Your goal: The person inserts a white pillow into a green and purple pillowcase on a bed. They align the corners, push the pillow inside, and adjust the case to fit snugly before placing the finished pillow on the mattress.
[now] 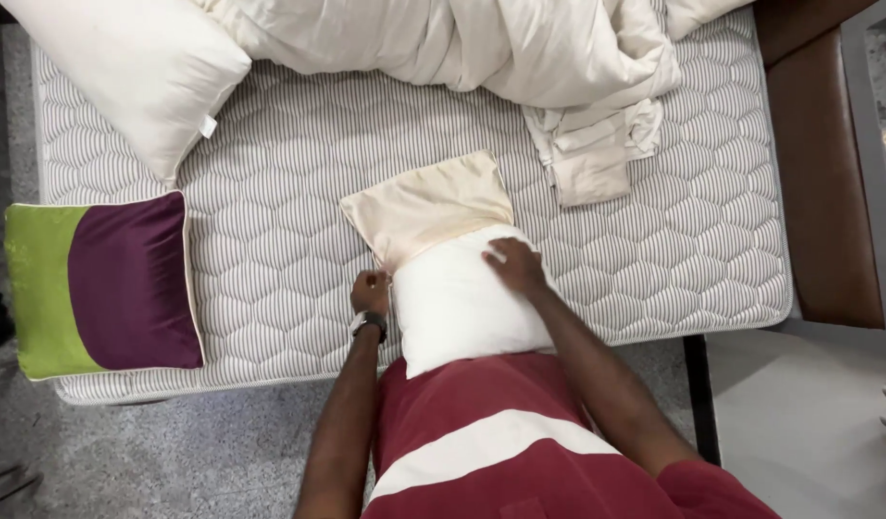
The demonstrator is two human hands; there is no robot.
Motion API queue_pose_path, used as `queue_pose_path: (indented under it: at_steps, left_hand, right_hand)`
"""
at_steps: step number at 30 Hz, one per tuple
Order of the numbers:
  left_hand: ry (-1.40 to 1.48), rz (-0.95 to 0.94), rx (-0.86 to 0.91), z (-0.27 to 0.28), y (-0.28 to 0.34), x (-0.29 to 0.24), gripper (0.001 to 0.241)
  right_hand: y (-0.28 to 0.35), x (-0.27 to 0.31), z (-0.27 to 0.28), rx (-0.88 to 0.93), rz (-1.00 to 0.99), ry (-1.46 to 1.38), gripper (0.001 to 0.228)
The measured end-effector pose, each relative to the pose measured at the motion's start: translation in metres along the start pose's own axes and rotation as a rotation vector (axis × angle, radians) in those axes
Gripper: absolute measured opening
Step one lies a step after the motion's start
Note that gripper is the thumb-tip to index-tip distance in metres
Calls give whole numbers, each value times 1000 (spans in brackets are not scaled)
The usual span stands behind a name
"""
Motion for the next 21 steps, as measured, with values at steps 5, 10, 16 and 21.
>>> queue_pose_path:
  at_steps: [5, 10, 16, 21]
  left_hand:
    - [-230, -329, 131, -21, 24, -102, 26]
    - [-535, -549, 167, -41, 27, -128, 27]
    - [-610, -626, 298, -62, 27, -144, 37]
    - [-601, -620, 393, -78, 36, -197, 33]
  right_hand:
    - [-34, -53, 9, -74, -167, -96, 64]
    - [-28, -86, -7, 31, -426, -321, 93]
    - [-6, -51, 20, 43, -458, -173, 108]
    - [2, 24, 65, -84, -41, -32, 70]
Point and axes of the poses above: each hand's wrist, its own y-axis away from the middle knuckle, its own z-axis out of the back of the hand, x = y × z, the point moved 6 cm from there along -y, towards the middle knuckle, and after that the axes turned 5 degrees about x, right-handed, at the moved point
